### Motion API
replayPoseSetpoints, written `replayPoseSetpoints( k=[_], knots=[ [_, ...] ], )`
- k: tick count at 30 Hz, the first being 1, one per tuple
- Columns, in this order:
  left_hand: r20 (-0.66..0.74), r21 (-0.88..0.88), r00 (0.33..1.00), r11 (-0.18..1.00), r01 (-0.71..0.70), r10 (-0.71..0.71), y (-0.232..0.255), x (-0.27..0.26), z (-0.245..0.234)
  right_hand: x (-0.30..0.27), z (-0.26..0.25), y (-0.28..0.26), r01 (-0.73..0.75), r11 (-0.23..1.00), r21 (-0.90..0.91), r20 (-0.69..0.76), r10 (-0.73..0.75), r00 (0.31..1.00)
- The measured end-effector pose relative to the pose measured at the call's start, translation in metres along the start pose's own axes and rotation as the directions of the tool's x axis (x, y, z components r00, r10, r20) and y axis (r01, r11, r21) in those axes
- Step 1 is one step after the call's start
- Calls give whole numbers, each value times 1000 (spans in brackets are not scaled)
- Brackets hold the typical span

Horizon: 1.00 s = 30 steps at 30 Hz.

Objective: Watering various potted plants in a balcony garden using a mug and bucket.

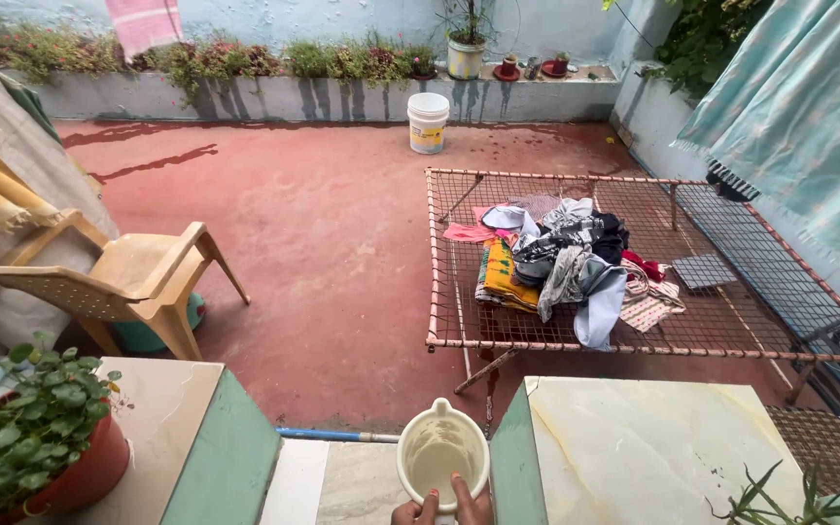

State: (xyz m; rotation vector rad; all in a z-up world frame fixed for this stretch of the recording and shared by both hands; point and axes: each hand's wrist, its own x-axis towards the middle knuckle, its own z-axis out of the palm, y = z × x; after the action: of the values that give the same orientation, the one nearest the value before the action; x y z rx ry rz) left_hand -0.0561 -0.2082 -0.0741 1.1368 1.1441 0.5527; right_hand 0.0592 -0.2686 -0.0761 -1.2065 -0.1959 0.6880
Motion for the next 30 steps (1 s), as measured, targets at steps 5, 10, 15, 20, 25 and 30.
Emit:
replayPoseSetpoints(
  k=[5,10,15,20,25,30],
  knots=[
    [-16,-2,1000,1000,-26,26,12,-35,15,-11,-17,-28,15,999,53,114,-21,993],
    [39,-24,999,1000,5,-4,50,-125,65,-55,-59,-112,-181,982,-50,51,183,982],
    [102,-169,988,980,-101,119,62,-206,121,-146,-72,-276,-409,870,-277,12,428,904],
    [140,-209,971,965,-161,193,71,-271,159,-151,-136,-273,-382,890,-247,50,406,913],
    [113,-172,966,962,-213,234,77,-309,177,-175,-153,-303,-372,906,-203,61,391,918],
    [119,-66,955,962,-265,272,62,-326,195,-179,-186,-296,-301,941,-157,84,316,945]
  ],
)
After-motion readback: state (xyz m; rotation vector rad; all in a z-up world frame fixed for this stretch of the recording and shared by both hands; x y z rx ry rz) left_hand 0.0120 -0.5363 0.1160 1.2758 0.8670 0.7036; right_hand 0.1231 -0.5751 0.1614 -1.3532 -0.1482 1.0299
